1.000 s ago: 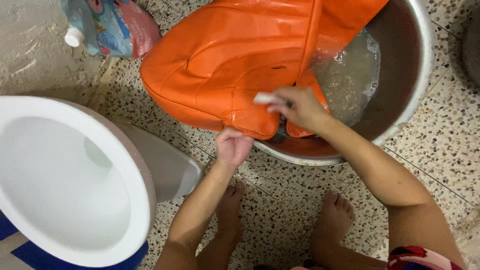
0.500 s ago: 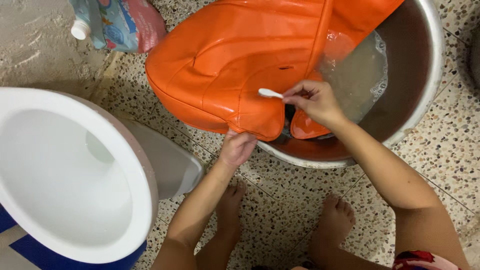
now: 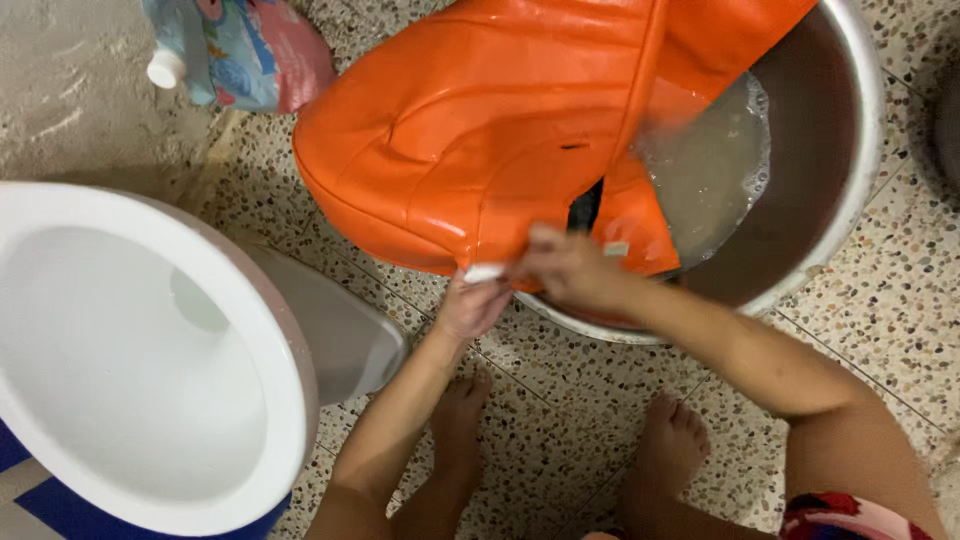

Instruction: The person scrubs an orange bag with a toothbrush in a metal basin filled with soapy water. The person holds the bag with one hand and scrubs the surface with the other, repeatedly dipping the brush into the water.

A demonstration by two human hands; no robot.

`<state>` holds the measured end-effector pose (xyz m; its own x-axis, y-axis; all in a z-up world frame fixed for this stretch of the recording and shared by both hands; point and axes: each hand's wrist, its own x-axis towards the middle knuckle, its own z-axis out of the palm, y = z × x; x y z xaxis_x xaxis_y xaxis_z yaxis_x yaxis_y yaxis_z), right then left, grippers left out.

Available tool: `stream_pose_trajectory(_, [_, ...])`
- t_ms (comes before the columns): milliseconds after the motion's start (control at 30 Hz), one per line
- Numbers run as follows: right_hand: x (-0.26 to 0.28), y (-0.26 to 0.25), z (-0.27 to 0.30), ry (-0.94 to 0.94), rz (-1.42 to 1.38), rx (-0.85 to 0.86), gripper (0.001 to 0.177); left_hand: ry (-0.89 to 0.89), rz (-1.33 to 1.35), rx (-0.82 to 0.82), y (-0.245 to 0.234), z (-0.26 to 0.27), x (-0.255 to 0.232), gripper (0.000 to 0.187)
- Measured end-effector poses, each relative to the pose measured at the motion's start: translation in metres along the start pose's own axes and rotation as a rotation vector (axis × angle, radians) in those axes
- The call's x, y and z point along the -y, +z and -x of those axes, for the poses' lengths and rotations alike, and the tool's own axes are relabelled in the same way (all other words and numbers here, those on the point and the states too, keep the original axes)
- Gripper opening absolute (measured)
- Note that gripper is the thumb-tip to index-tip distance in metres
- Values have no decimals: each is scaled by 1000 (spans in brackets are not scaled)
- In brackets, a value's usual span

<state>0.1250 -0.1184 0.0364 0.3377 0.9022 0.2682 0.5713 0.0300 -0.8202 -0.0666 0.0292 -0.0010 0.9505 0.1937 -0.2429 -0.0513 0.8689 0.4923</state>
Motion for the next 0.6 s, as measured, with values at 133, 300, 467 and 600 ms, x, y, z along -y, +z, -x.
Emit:
stream_pose_trajectory(133, [-7, -7, -25, 76, 142, -149, 29, 38, -30, 1, 6, -1, 5, 53])
stream_pose_trajectory(300, [18, -11, -40, 123, -11, -77, 20, 70, -185, -52, -9, -2, 8, 50])
stream_pose_trajectory(467, [33, -1, -39, -83, 4, -10, 25, 67, -144, -21, -56, 4, 27, 34])
stream_pose_trajectory(600, [28, -3, -54, -154, 141, -1, 25, 50, -356, -115, -73, 2, 33, 36])
